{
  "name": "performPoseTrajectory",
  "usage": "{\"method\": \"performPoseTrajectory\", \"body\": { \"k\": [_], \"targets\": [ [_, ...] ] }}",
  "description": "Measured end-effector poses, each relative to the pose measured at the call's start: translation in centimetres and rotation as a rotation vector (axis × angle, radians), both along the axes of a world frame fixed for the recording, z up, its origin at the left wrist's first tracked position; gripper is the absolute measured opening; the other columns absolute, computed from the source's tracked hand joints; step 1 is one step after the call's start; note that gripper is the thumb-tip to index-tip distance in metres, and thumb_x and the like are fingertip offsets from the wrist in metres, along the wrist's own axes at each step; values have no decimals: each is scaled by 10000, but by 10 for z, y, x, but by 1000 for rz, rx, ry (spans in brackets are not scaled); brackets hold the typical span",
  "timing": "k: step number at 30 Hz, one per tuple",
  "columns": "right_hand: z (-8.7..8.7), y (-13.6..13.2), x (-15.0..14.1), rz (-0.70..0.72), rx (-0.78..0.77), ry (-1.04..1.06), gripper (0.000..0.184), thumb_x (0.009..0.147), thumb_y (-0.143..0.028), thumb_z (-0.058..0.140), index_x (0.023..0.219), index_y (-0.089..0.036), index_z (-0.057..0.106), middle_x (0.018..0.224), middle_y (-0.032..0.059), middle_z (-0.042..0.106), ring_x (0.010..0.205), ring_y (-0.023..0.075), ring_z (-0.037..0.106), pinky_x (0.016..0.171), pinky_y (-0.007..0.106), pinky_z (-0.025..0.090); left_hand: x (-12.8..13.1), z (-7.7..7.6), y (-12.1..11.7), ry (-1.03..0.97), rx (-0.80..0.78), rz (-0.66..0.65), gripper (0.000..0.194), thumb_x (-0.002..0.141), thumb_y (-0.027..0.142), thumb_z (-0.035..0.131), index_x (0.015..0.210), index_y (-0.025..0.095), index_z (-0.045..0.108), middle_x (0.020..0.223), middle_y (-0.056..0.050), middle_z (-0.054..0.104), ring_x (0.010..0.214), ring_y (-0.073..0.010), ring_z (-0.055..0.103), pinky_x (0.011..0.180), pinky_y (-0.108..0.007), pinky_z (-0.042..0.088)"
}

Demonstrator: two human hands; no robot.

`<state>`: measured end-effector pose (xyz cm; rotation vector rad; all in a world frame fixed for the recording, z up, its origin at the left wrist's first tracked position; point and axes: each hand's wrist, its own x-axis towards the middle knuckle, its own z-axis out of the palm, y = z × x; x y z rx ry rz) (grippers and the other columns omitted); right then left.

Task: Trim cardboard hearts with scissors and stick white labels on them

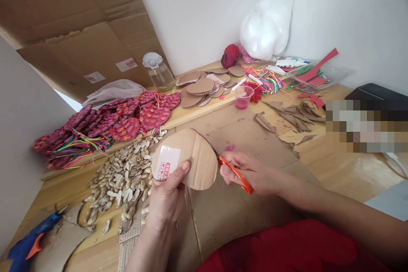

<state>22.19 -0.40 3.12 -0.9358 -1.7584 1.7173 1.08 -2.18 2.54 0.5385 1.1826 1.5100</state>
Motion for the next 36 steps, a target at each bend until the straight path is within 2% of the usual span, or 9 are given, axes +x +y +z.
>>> {"method": "performPoseTrajectory", "body": {
  "k": [5, 14, 20, 27, 31, 36],
  "targets": [
    [1, -1, -1, -5, -4, -3, 426, 911, -535, 575, 698, -202, 415, 657, -47, 408, 582, 94, 348, 526, 240, 276, 2, 0, 0, 0, 8, 3, 654, 594, 202, 910, 1210, 222, 691, 1080, -73, 765, 1063, -258, 709, 971, -346, 565],
    [-2, -3, -2, -8, -33, 3, 459, 908, -559, 574, 688, -206, 378, 663, -53, 358, 587, 93, 301, 531, 250, 249, 3, -2, -1, -31, 19, 39, 604, 662, 175, 868, 1230, 260, 681, 1232, -59, 718, 1155, -257, 668, 1005, -355, 557],
    [-4, -4, -2, -25, -1, -39, 477, 912, -604, 523, 686, -207, 387, 654, -37, 428, 588, 101, 369, 536, 247, 290, 6, -2, -2, -11, 28, 33, 674, 653, 181, 879, 1282, 267, 652, 1208, -62, 726, 1150, -254, 669, 982, -322, 560],
    [-15, -7, -4, -89, -103, 11, 404, 917, -506, 561, 717, -212, 369, 603, -63, 359, 544, 84, 336, 495, 226, 223, 8, -3, -2, -29, 31, 31, 657, 660, 180, 875, 1276, 249, 656, 1169, -69, 739, 1095, -231, 693, 919, -278, 574],
    [-16, -10, -6, -123, -95, 54, 423, 920, -533, 561, 720, -211, 372, 599, -70, 349, 525, 75, 326, 485, 220, 219, 9, -3, -2, -51, 25, 54, 600, 670, 154, 863, 1235, 235, 678, 1150, -71, 744, 1057, -209, 706, 885, -250, 582],
    [-12, -13, -10, -167, -58, 44, 465, 923, -547, 571, 687, -208, 357, 573, -72, 350, 500, 66, 305, 469, 218, 217, 10, -3, -2, -43, 43, 45, 647, 674, 167, 863, 1280, 247, 652, 1180, -68, 733, 1101, -223, 689, 919, -267, 570]
  ]
}}
